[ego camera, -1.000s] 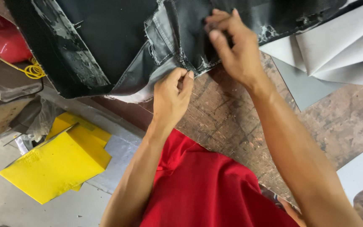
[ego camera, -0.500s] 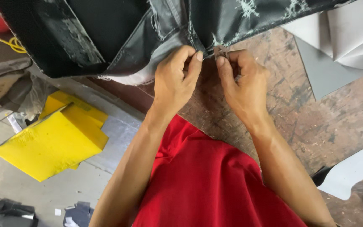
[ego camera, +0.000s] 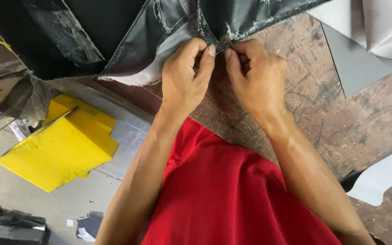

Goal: The person presses small metal fasteners onto the edge of a black vinyl piece on a workbench, working along the edge by hand. They then flip the piece over, reposition it, and continue aligning and pressing fasteners onto other edges of the material.

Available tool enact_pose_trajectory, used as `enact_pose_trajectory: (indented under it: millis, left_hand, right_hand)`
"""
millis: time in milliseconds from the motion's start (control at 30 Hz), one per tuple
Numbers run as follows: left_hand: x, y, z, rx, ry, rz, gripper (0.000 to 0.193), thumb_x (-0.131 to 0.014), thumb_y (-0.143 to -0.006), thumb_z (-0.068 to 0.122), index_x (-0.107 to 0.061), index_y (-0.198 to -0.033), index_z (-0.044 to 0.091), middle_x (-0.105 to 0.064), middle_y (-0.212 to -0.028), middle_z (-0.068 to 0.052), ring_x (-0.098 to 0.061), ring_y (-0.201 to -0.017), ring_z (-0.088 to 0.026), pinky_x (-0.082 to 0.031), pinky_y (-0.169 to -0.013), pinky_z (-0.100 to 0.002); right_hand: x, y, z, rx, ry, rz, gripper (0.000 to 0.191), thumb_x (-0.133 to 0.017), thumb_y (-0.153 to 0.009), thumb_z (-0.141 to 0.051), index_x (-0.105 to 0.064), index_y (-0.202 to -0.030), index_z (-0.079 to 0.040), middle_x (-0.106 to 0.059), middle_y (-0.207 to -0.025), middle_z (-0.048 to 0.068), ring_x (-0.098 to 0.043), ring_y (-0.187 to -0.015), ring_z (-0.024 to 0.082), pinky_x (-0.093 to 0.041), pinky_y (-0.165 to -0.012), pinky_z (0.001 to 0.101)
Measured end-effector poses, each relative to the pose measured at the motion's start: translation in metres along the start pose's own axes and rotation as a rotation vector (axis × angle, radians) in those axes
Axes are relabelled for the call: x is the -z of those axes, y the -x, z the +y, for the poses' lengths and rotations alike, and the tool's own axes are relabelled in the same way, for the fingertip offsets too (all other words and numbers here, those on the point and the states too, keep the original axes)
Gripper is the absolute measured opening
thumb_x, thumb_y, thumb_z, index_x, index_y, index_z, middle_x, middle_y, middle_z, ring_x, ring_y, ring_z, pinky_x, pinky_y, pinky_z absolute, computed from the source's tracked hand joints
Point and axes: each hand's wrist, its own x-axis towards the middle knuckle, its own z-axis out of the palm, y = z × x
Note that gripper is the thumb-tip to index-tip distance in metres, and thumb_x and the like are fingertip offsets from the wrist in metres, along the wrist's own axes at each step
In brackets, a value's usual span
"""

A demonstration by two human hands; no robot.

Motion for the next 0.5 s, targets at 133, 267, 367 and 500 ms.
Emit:
enact_pose_trajectory:
  millis: [133,267,367,500]
  left_hand:
    - [0.0009,0.001,0.0012,0.084,-0.005,-0.032,0.016,-0.068,-0.105,0.011,-0.06,-0.093,0.003,-0.058,-0.075,-0.006,-0.048,-0.058,-0.012,-0.039,-0.053,-0.03]
    - [0.0004,-0.0003,0.002,0.051,-0.046,-0.028,0.015,-0.068,-0.104,0.011,-0.061,-0.094,0.003,-0.057,-0.075,-0.006,-0.047,-0.057,-0.012,-0.038,-0.053,-0.031]
    - [0.0002,-0.0015,0.0024,0.054,-0.03,-0.025,0.015,-0.068,-0.104,0.011,-0.061,-0.094,0.004,-0.059,-0.076,-0.005,-0.048,-0.057,-0.011,-0.039,-0.053,-0.03]
    - [0.0015,-0.0014,0.0024,0.055,-0.009,-0.034,0.016,-0.068,-0.105,0.011,-0.061,-0.093,0.003,-0.057,-0.075,-0.006,-0.047,-0.057,-0.012,-0.04,-0.054,-0.031]
  right_hand:
    - [-0.0017,-0.0012,0.0004,-0.013,0.008,-0.001,0.015,-0.075,-0.102,-0.009,-0.068,-0.094,0.0,-0.07,-0.072,0.01,-0.07,-0.062,0.021,-0.054,-0.06,0.0341]
    - [-0.0034,-0.001,0.002,-0.005,-0.018,0.016,0.014,-0.075,-0.103,-0.01,-0.069,-0.096,0.001,-0.072,-0.077,0.011,-0.073,-0.065,0.02,-0.057,-0.061,0.0318]
    - [-0.0034,0.0004,0.0021,0.02,0.007,0.026,0.015,-0.076,-0.102,-0.01,-0.068,-0.095,0.001,-0.073,-0.078,0.013,-0.073,-0.068,0.022,-0.056,-0.062,0.033]
    - [-0.0013,0.0037,0.0006,-0.001,-0.001,0.002,0.014,-0.075,-0.102,-0.009,-0.067,-0.096,0.001,-0.073,-0.08,0.014,-0.074,-0.068,0.022,-0.057,-0.062,0.0323]
